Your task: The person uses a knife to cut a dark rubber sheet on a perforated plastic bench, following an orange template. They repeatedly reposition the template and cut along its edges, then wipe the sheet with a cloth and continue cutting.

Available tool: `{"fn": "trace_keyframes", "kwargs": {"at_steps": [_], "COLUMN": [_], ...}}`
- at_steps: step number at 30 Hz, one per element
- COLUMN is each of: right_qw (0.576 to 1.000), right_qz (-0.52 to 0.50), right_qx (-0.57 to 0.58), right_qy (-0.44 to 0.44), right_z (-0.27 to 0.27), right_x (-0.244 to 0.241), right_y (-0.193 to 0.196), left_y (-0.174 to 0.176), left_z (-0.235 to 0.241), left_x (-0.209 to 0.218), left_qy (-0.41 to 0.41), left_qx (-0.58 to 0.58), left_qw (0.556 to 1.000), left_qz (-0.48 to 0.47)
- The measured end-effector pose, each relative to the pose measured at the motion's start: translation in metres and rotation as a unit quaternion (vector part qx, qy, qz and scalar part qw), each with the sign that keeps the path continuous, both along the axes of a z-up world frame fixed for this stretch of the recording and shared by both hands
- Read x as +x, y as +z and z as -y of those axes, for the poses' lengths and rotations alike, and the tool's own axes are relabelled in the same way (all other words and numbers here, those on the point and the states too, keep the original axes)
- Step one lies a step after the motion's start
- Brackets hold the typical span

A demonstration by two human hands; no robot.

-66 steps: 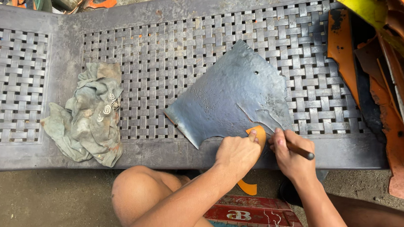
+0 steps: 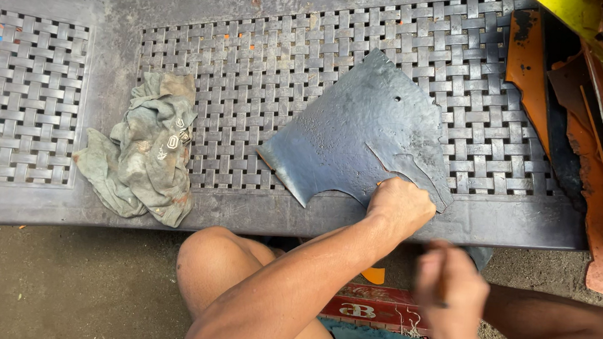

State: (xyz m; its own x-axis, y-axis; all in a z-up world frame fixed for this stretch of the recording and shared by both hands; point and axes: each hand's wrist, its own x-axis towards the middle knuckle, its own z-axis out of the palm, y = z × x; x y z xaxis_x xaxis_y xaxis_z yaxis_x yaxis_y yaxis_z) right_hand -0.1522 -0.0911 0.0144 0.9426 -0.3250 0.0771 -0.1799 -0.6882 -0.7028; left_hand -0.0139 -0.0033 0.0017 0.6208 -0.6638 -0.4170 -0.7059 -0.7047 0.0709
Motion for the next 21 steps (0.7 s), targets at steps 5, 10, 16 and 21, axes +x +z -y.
{"fn": "trace_keyframes", "kwargs": {"at_steps": [5,10,16,21], "right_qw": [0.965,0.969,0.859,0.816], "right_qz": [0.237,0.11,-0.294,-0.43], "right_qx": [0.108,0.174,-0.006,0.057], "right_qy": [0.018,0.139,0.419,0.383], "right_z": [0.054,0.044,-0.018,-0.025], "right_x": [0.011,0.077,0.184,0.197], "right_y": [0.05,0.085,0.03,0.0], "left_y": [-0.005,-0.025,-0.103,-0.136], "left_z": [0.005,0.04,0.088,0.109], "left_x": [-0.007,-0.013,-0.019,-0.036], "left_qy": [0.011,0.036,-0.073,-0.131], "left_qx": [-0.004,0.143,0.356,0.373], "left_qw": [1.0,0.989,0.927,0.912], "left_qz": [-0.008,-0.034,0.094,0.112]}}
